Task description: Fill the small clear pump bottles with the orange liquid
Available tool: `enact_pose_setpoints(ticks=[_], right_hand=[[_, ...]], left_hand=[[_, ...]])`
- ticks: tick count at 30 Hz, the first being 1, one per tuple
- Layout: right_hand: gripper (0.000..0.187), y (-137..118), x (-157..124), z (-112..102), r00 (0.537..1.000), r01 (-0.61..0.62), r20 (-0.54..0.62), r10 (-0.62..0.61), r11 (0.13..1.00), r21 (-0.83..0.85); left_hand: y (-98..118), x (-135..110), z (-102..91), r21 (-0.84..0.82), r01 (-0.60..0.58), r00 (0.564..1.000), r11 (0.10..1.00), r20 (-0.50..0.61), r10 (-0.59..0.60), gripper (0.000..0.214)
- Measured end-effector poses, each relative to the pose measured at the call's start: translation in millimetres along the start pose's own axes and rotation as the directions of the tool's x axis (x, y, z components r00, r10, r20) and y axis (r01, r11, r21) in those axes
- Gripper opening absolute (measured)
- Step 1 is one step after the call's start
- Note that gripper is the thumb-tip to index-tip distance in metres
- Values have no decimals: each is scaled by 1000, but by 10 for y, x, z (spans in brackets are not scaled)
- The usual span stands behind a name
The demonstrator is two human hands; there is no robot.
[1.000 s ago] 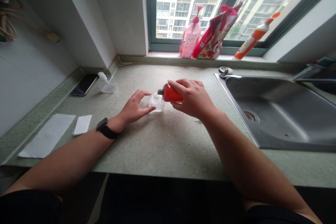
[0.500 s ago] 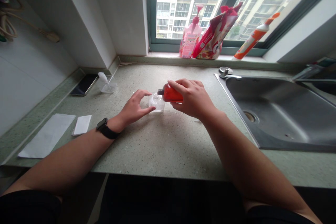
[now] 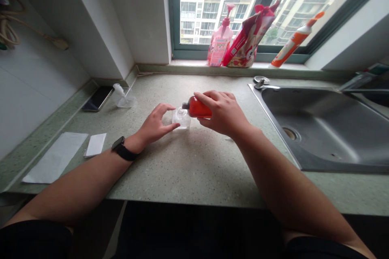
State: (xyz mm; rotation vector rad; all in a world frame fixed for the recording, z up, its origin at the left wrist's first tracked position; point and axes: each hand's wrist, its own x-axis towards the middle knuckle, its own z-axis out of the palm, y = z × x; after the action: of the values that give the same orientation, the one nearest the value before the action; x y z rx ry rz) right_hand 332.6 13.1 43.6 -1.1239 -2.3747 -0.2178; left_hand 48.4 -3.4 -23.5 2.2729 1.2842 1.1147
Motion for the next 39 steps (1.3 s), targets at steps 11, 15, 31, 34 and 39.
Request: enact_pose_setpoints(ticks=[11,15,31,34,39], right_hand=[[66,-4,3,7,1000,10,-7,-10,1000,-19],[66,3,5,3,1000,13,-2,-13,1000,-17],[66,12,5,5,1000,19,0,-19,1000,-23],[68,10,7,8,1000,20,0,-20,999,-30],[71,2,6,13,1000,16,-3,-16,999,-31]], left_hand=[[-9,-3,3,9,-3,1000,1000,-2,3,48],[-8,-2,0,14,-9,1000,1000,-2,9,48],[-1,-2,-5,8,5,1000,1000,7,-5,48],[0,-4,-4,7,10,1000,1000,7,-10,48],[4,-1,-6,5,6,1000,1000,5,-6,47]])
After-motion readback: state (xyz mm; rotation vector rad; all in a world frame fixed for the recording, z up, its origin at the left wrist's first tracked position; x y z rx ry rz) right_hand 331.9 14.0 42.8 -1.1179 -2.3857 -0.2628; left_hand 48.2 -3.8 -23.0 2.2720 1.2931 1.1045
